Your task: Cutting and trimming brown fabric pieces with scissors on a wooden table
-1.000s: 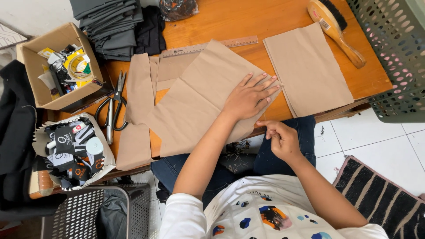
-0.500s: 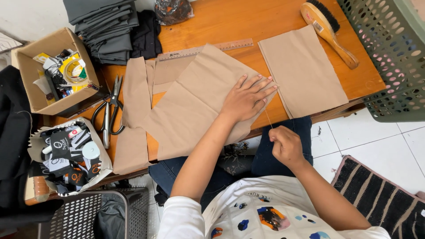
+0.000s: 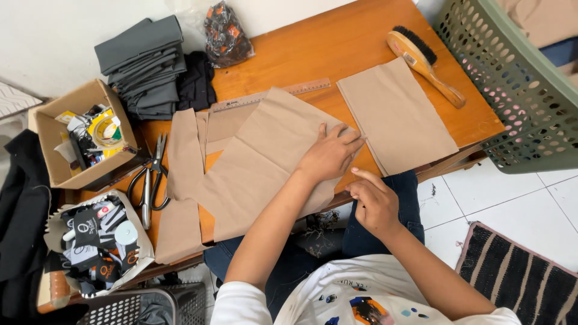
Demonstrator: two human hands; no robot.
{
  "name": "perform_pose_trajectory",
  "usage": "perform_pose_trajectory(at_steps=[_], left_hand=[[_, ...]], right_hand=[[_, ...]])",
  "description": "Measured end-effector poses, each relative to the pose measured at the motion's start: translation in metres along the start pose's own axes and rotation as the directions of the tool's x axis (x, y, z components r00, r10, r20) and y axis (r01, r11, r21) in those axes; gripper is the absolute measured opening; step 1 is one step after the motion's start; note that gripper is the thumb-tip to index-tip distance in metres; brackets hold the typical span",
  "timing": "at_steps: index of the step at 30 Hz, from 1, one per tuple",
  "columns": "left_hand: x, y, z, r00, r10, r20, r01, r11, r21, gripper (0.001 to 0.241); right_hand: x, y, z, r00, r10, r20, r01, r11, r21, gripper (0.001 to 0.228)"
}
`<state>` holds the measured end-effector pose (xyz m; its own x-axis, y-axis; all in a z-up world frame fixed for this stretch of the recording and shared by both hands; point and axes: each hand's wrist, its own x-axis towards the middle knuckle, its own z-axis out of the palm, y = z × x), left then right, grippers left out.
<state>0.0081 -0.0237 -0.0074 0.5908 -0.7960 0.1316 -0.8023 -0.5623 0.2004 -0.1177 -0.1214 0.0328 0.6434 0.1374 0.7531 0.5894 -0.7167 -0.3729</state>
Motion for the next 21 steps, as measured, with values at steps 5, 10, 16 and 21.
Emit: perform_pose_trajectory(at_steps=[5, 10, 16, 21], left_hand=[[-0.006, -0.008, -0.008, 0.996, 0.059, -0.063, -0.059, 0.998, 0.002, 0.043], [-0.010, -0.005, -0.011, 0.992, 0.049, -0.120, -0.047, 0.999, 0.024, 0.050], [-0.011, -0.006, -0.017, 0.993, 0.037, -0.116, -0.033, 0.999, 0.037, 0.051], [-0.011, -0.007, -0.015, 0.991, 0.041, -0.129, -0.035, 0.998, 0.047, 0.049]], right_hand=[[-0.022, 0.025, 0.022, 0.962, 0.263, 0.071, -0.272, 0.921, 0.278, 0.025], [-0.026, 0.018, 0.033, 0.895, 0.432, 0.114, -0.433, 0.776, 0.459, 0.026], [-0.034, 0.008, 0.040, 0.900, 0.416, 0.128, -0.432, 0.813, 0.390, 0.030], [-0.046, 0.015, 0.046, 0.930, 0.337, 0.148, -0.366, 0.890, 0.271, 0.028]])
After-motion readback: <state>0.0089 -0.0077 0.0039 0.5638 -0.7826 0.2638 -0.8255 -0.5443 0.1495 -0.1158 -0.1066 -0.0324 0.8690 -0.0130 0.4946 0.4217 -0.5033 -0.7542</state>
